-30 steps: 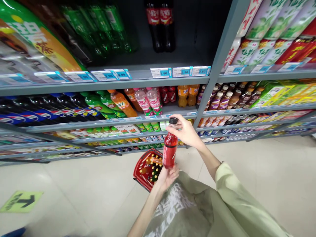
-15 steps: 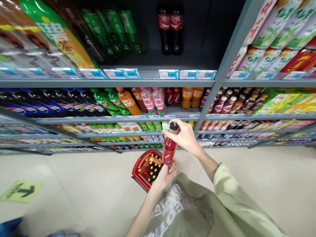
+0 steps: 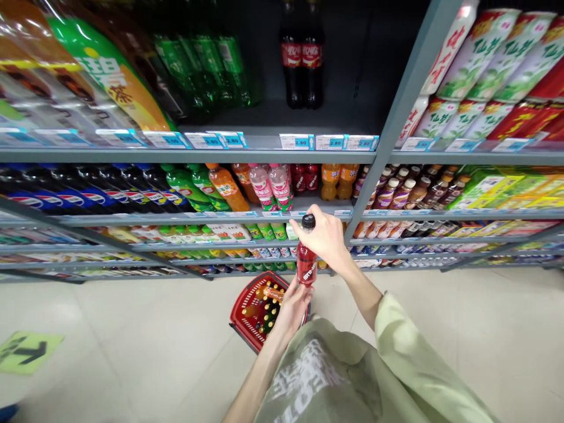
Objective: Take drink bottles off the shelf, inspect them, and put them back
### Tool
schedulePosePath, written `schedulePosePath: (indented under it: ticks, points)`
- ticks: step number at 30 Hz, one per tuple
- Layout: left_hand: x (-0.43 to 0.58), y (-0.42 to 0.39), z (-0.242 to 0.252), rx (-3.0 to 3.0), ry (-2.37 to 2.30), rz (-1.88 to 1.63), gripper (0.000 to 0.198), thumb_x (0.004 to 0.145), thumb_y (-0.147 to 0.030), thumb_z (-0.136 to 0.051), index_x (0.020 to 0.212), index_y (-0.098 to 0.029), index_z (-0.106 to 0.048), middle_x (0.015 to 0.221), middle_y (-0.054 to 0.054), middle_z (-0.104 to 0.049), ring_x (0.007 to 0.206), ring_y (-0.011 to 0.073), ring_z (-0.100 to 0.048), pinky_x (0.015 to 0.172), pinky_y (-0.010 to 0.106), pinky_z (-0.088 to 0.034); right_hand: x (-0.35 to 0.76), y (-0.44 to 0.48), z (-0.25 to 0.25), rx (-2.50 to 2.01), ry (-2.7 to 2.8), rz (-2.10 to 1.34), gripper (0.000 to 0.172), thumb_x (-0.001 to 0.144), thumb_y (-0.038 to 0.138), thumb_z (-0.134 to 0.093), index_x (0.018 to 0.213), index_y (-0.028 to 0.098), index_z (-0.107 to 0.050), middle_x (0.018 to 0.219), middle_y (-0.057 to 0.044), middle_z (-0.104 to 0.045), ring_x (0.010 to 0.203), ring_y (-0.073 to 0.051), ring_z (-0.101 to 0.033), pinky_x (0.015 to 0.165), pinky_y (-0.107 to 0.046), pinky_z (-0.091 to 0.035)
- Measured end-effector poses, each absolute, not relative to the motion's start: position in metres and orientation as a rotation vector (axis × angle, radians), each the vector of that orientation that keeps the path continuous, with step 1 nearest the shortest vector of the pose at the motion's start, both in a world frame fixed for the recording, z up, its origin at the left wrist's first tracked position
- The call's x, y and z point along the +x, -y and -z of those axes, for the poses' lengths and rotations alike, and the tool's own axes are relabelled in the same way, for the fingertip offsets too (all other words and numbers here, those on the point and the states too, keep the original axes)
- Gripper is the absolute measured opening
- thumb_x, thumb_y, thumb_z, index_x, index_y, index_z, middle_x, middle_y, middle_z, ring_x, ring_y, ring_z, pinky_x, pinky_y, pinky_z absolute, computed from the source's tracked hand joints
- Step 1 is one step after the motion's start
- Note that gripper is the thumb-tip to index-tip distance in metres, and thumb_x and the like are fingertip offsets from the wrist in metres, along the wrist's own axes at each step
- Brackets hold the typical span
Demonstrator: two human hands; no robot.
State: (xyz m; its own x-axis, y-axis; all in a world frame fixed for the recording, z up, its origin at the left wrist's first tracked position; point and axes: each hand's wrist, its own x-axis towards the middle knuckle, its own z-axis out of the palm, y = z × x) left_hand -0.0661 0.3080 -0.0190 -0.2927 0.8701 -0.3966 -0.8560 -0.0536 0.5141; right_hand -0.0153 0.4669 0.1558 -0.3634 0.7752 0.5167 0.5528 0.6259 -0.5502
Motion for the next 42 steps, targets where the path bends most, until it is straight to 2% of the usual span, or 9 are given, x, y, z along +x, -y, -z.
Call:
schedulePosePath:
  ticks: [5, 9, 12, 16, 20, 25, 33, 39, 42]
  points:
    - [-0.056, -0.307, 0.021, 0.134, -0.763, -1.696, 0.061, 0.073, -0.036, -0.094, 0.126, -0.019, -0.072, 0.107, 0.008, -0.074, 0.074, 0.0093, -0.062, 0.071, 0.022, -0.046, -0.010, -0.460, -0.160, -0.951, 2.103, -0.541, 0.039, 0.083, 0.058, -0.073, 0.090, 0.022, -0.062, 0.068, 0.002, -0.064, 0.058, -0.015, -0.057, 0.063, -0.027, -0.042]
    - [-0.056, -0.306, 0.021, 0.172, -0.794, -1.692, 0.070, 0.072, -0.039, -0.094, 0.134, -0.019, -0.068, 0.104, 0.007, -0.074, 0.075, 0.0095, -0.062, 0.072, 0.022, -0.046, 0.001, -0.455, -0.160, -0.888, 2.095, -0.652, 0.042, 0.084, 0.059, -0.074, 0.100, 0.022, -0.066, 0.068, 0.003, -0.064, 0.058, -0.015, -0.058, 0.065, -0.028, -0.047]
    - [-0.063, -0.309, 0.019, 0.179, -0.832, -1.696, 0.084, 0.072, -0.038, -0.094, 0.146, -0.020, -0.059, 0.105, 0.008, -0.074, 0.080, 0.0133, -0.067, 0.077, 0.025, -0.049, 0.010, -0.452, -0.155, -0.877, 2.058, -0.705, 0.043, 0.083, 0.060, -0.075, 0.101, 0.022, -0.067, 0.065, 0.003, -0.063, 0.053, -0.015, -0.055, 0.059, -0.028, -0.048]
    - [-0.074, -0.313, 0.011, 0.183, -0.835, -1.702, 0.095, 0.074, -0.030, -0.091, 0.157, -0.021, -0.045, 0.125, 0.014, -0.072, 0.100, 0.0218, -0.072, 0.093, 0.033, -0.051, 0.020, -0.450, -0.149, -0.831, 1.984, -0.663, 0.041, 0.085, 0.057, -0.075, 0.104, 0.021, -0.067, 0.078, -0.001, -0.071, 0.056, -0.015, -0.059, 0.057, -0.030, -0.052]
    - [-0.077, -0.308, 0.009, 0.170, -0.822, -1.668, 0.081, 0.078, -0.029, -0.086, 0.151, -0.021, -0.052, 0.145, 0.018, -0.061, 0.107, 0.0244, -0.072, 0.101, 0.038, -0.050, 0.024, -0.453, -0.151, -0.749, 1.947, -0.554, 0.037, 0.087, 0.052, -0.075, 0.106, 0.021, -0.065, 0.091, -0.005, -0.076, 0.068, -0.018, -0.069, 0.065, -0.032, -0.057]
    - [-0.062, -0.281, 0.032, 0.203, -0.897, -1.484, 0.060, 0.083, -0.036, -0.080, 0.136, -0.012, -0.062, 0.127, 0.022, -0.071, 0.097, 0.0231, -0.073, 0.097, 0.037, -0.051, 0.019, -0.474, -0.158, -0.753, 1.906, -0.468, 0.040, 0.088, 0.052, -0.074, 0.110, 0.020, -0.064, 0.100, -0.007, -0.078, 0.076, -0.019, -0.073, 0.071, -0.032, -0.059]
    - [-0.053, -0.242, 0.072, 0.155, -1.014, -1.349, 0.069, 0.075, -0.053, -0.084, 0.127, -0.010, -0.067, 0.117, 0.021, -0.075, 0.092, 0.0222, -0.072, 0.091, 0.034, -0.052, -0.006, -0.524, -0.154, -0.795, 1.858, -0.352, 0.052, 0.088, 0.063, -0.068, 0.112, 0.017, -0.063, 0.094, -0.007, -0.077, 0.071, -0.019, -0.071, 0.074, -0.033, -0.058]
    - [-0.061, -0.222, 0.107, 0.038, -1.091, -1.398, 0.060, 0.074, -0.050, -0.083, 0.120, -0.013, -0.070, 0.111, 0.017, -0.078, 0.089, 0.0215, -0.073, 0.086, 0.032, -0.053, -0.028, -0.549, -0.151, -0.821, 1.885, -0.269, 0.056, 0.089, 0.069, -0.063, 0.111, 0.018, -0.064, 0.079, -0.003, -0.072, 0.065, -0.019, -0.067, 0.073, -0.032, -0.055]
    - [-0.061, -0.213, 0.120, -0.022, -1.108, -1.421, 0.055, 0.076, -0.046, -0.081, 0.119, -0.013, -0.070, 0.110, 0.016, -0.078, 0.087, 0.0217, -0.074, 0.087, 0.033, -0.054, -0.039, -0.558, -0.149, -0.821, 1.903, -0.258, 0.058, 0.089, 0.072, -0.059, 0.109, 0.017, -0.065, 0.079, -0.004, -0.072, 0.068, -0.020, -0.069, 0.076, -0.033, -0.054]
